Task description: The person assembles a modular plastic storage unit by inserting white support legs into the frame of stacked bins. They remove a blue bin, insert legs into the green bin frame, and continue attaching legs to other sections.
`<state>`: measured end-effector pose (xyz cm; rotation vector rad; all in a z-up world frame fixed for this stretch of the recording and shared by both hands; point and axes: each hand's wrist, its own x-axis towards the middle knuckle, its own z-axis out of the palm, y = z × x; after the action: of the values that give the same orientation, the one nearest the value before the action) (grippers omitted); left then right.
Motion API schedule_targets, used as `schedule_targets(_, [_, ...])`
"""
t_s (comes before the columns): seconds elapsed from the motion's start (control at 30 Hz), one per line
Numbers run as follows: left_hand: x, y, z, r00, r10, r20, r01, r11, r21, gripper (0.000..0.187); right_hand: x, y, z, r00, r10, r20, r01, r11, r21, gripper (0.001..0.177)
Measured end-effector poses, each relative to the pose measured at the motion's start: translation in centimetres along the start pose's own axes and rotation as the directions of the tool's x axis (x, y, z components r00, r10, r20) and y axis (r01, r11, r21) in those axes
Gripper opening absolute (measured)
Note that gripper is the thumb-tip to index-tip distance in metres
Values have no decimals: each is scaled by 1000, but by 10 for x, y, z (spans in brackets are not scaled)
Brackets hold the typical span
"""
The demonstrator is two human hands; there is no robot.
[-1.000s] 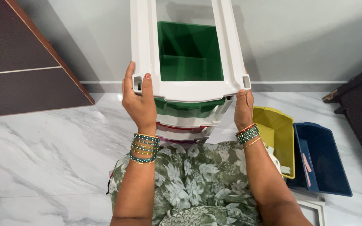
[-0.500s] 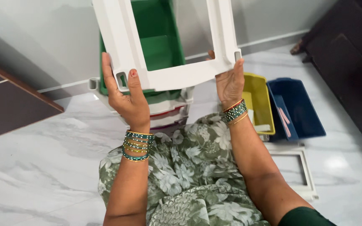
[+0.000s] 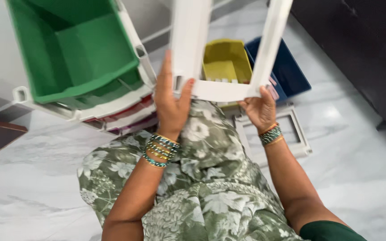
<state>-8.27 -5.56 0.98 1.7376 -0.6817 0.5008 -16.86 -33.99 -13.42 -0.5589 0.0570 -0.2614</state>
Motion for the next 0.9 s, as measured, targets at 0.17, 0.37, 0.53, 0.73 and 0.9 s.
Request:
schedule_targets(0.17, [-34,22,65,951,10,308,11,998,-67,79,-100,-48,-78,974,-97,-205,91,995,-38,47])
schedule_targets(0.37, [-77,33,125,796,12,605,67,992,-107,92,-217,-61,-145,871,-15,-491,-144,948,-285,60])
schedule_targets(0.53, [-122,21,178,690,74,720,28,991,-128,91,-295,-16,-208,779,66,-623,-131,990,-60,57])
schedule_targets(0.73, [-166,-7,215,442,-257,859,286,949,136,95,-352,26,-229,760,92,-643,-12,992,128,49])
schedule_targets(0.9, [-161,-22,222,79,-485,871,134,871,473,98,-364,34,-240,786,73,-614,162,934,319,36])
